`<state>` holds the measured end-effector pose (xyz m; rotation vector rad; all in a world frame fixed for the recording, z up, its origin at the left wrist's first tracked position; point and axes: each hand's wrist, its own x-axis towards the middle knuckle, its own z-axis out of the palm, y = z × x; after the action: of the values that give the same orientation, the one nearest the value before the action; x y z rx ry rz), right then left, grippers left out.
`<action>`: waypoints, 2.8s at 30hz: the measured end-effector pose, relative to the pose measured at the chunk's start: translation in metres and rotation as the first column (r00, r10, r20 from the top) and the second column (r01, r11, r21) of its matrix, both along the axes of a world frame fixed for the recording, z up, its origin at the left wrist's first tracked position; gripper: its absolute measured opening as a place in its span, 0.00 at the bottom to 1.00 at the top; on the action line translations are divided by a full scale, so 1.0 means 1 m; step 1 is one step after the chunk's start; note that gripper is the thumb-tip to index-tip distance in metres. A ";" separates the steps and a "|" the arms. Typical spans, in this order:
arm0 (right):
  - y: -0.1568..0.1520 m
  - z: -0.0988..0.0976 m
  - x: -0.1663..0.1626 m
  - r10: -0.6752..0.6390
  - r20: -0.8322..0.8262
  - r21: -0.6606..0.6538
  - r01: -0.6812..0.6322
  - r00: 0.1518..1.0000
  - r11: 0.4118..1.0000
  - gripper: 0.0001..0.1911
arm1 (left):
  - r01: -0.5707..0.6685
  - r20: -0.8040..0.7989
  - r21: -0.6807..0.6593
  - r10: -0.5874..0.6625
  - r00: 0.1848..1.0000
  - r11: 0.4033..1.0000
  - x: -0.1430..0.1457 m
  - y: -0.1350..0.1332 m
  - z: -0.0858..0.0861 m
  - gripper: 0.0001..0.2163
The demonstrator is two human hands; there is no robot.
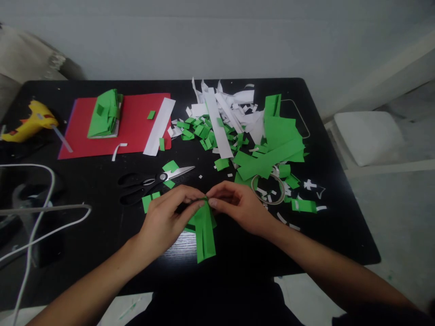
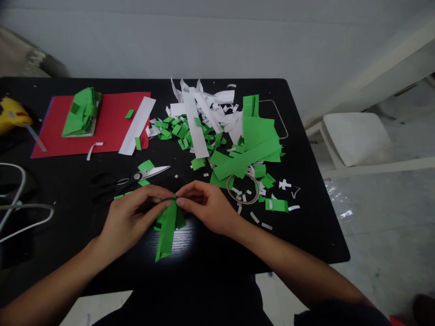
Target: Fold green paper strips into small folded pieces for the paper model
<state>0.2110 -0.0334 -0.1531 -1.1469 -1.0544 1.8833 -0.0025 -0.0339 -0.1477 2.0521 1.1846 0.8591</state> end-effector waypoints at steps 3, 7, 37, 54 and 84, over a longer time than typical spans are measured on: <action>-0.003 0.004 -0.001 -0.003 0.052 0.042 0.000 0.999 0.999 0.17 | -0.014 0.008 -0.009 0.015 1.000 1.000 0.001 -0.001 -0.001 0.03; -0.007 0.006 -0.004 0.007 0.112 0.072 -0.015 0.994 0.997 0.21 | 0.030 -0.022 0.067 -0.029 0.999 0.997 0.002 0.000 -0.001 0.04; -0.005 0.000 -0.003 -0.049 0.289 0.178 -0.003 0.956 0.984 0.03 | 0.083 -0.031 -0.092 -0.086 0.996 0.992 0.003 0.001 0.004 0.05; 0.000 0.002 0.007 0.159 0.481 0.180 -0.275 0.862 0.944 0.06 | 0.196 -0.039 -0.379 -0.227 0.973 0.904 0.002 0.007 0.012 0.06; -0.001 0.005 0.006 0.163 0.471 0.156 -0.263 0.867 0.952 0.02 | 0.157 -0.112 -0.461 -0.233 0.966 0.873 0.001 0.007 0.014 0.07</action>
<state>0.2170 -0.0340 -0.1477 -1.4248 -1.6649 1.6398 -0.0012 -0.0272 -0.1332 1.8366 1.1107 0.2821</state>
